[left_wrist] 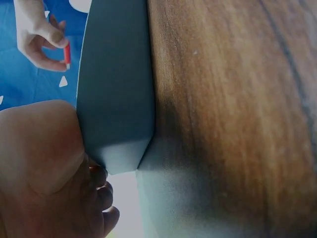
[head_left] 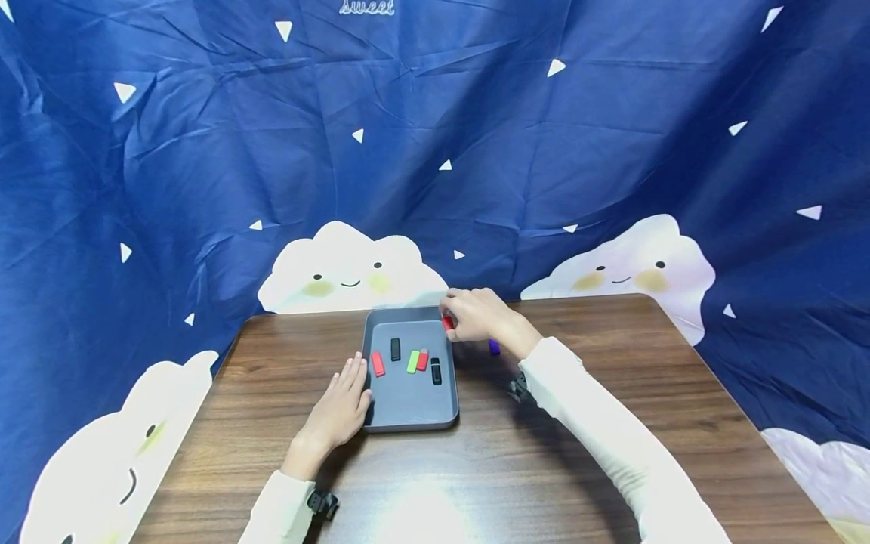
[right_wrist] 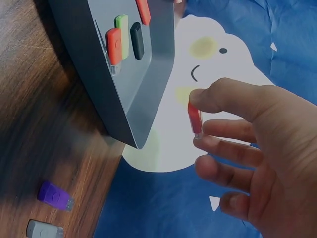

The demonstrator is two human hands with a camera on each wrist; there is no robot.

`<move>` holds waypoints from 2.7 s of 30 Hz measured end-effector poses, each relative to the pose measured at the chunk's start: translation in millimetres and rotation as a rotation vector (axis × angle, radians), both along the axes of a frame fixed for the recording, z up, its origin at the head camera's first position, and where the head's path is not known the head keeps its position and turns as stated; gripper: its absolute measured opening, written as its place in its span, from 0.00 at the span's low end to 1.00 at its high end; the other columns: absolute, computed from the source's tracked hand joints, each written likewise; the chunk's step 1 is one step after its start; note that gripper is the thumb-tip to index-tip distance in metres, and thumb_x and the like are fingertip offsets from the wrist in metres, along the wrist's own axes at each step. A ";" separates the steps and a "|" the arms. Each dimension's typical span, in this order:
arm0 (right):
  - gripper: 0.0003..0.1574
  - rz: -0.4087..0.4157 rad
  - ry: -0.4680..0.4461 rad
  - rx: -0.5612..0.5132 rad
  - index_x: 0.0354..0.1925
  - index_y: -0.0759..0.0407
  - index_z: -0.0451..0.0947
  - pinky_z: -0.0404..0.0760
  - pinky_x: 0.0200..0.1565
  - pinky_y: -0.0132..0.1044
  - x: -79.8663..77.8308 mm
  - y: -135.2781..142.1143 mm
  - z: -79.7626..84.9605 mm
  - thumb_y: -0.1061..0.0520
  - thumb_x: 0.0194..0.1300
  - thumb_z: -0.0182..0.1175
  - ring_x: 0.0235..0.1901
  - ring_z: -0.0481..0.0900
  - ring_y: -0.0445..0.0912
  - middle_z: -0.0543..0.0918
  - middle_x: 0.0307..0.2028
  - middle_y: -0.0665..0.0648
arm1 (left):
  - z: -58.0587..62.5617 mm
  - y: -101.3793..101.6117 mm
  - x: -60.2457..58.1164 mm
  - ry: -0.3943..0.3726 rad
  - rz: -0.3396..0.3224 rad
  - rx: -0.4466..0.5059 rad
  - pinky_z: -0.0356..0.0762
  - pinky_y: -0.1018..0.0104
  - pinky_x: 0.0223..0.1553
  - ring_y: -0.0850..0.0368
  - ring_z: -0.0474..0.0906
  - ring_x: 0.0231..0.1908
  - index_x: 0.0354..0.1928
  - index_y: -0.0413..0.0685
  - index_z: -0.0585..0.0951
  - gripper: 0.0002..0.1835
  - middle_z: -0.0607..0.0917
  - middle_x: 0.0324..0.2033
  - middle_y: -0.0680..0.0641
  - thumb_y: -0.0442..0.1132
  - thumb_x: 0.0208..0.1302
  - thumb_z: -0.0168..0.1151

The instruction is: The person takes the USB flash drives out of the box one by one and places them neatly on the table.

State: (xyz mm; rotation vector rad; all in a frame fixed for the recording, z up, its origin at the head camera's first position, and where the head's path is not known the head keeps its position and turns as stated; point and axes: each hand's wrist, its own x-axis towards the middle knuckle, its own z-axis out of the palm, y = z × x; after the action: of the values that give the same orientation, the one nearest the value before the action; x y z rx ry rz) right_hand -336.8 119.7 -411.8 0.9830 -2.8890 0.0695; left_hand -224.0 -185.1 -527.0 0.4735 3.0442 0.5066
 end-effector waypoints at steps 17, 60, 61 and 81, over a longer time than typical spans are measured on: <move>0.21 -0.034 0.032 -0.001 0.47 0.49 0.86 0.80 0.32 0.46 6.2 24.8 2.8 0.43 0.59 0.73 0.30 0.79 0.48 0.81 0.39 0.50 | -1.9 -1.1 -0.6 0.024 -0.005 -0.008 0.51 0.36 0.83 0.35 0.50 0.84 0.83 0.31 0.55 0.34 0.52 0.84 0.34 0.44 0.86 0.44; 0.18 -0.099 0.066 -0.031 0.44 0.51 0.86 0.79 0.32 0.48 12.8 88.0 3.6 0.46 0.56 0.73 0.28 0.76 0.46 0.81 0.38 0.50 | -7.3 -2.4 1.2 0.086 -0.003 0.041 0.54 0.35 0.82 0.33 0.54 0.83 0.82 0.29 0.56 0.33 0.57 0.82 0.31 0.40 0.82 0.43; 0.18 -0.102 0.067 -0.035 0.44 0.51 0.86 0.78 0.32 0.47 12.9 89.6 3.6 0.46 0.56 0.73 0.28 0.76 0.45 0.80 0.38 0.50 | -7.1 -2.4 1.3 0.080 -0.001 0.035 0.54 0.36 0.82 0.33 0.54 0.83 0.82 0.29 0.56 0.33 0.57 0.83 0.31 0.40 0.83 0.43; 0.15 -0.110 0.101 -0.069 0.39 0.52 0.85 0.80 0.31 0.49 15.4 115.4 -0.9 0.50 0.53 0.72 0.30 0.77 0.48 0.81 0.36 0.51 | -7.9 -2.2 4.0 0.076 0.005 0.019 0.54 0.37 0.83 0.34 0.54 0.83 0.82 0.29 0.57 0.33 0.57 0.83 0.32 0.40 0.83 0.44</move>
State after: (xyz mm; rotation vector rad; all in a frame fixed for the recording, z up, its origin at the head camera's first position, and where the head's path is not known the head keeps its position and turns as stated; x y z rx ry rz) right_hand -321.4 235.1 -412.8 0.7907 -2.8215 0.1081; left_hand -220.0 -187.3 -535.0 0.4968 3.1167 0.5299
